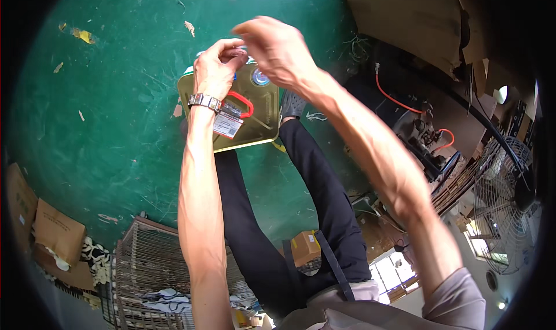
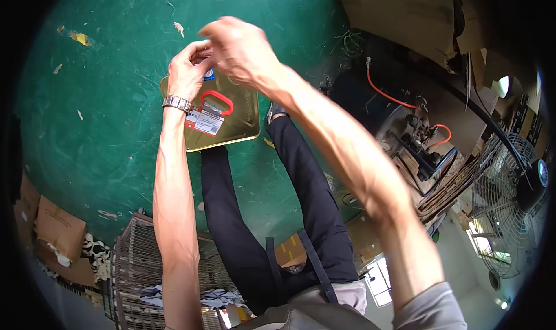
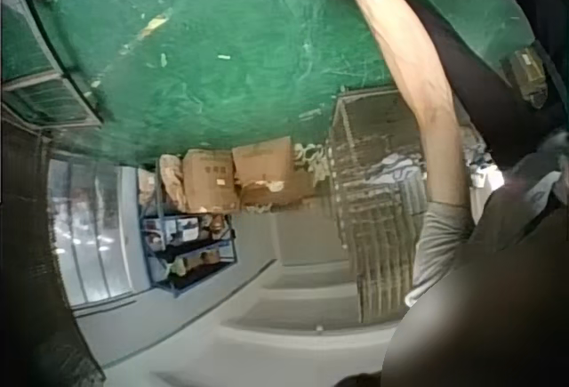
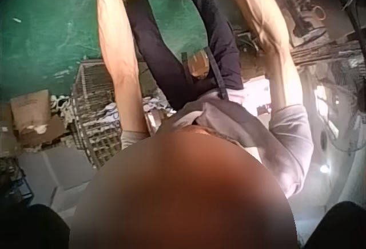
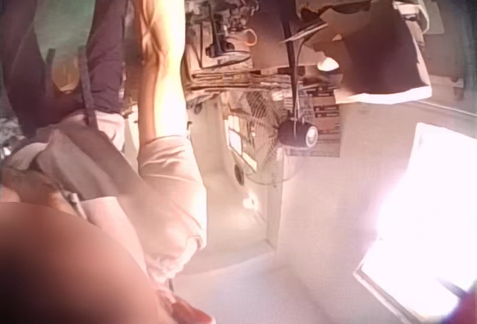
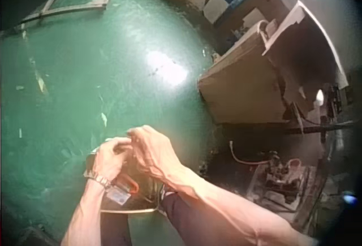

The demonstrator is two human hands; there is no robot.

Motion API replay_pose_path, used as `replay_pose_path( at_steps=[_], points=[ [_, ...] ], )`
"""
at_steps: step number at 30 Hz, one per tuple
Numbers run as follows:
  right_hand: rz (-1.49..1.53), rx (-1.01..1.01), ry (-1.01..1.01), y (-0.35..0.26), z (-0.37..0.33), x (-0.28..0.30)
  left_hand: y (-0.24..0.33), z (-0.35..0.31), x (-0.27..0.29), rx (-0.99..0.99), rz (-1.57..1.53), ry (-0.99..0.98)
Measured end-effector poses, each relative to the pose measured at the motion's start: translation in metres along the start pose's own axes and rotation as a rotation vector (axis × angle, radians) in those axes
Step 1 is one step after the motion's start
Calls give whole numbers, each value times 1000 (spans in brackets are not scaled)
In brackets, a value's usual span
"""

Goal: Adjusting a industrial machine with a wrench and preparing a container of adhesive for use.

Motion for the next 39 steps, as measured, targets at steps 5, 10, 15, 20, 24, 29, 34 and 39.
replay_pose_path(
  at_steps=[5,10,15,20,24,29,34,39],
  points=[
    [1087,-1417,476,46,-145,-56,10,1,6,-172,162,-3],
    [1693,-1301,1013,47,-136,-132,19,-10,4,-233,270,28],
    [1643,-1248,1230,46,-123,-148,12,-21,7,-241,265,71],
    [1505,-1253,1240,37,-124,-149,-8,-40,17,-198,157,202],
    [1456,-1224,1144,36,-129,-147,-35,-62,16,-116,48,328],
    [1404,-1239,861,24,-133,-149,-78,-98,17,32,-348,486],
    [1392,-1219,557,-29,-139,-156,-104,-159,44,182,-396,567],
    [1293,-1126,974,-2,-189,-98,-69,-159,4,83,-400,291]
  ],
)
Point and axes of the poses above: each hand's wrist, its own z-axis towards the middle knuckle, its own x-axis out of the back of the hand, y = z × x, the point moved 8 cm from there along z, towards the middle knuckle, and after that the axes turned 9 degrees about x, right-handed, at the moved point
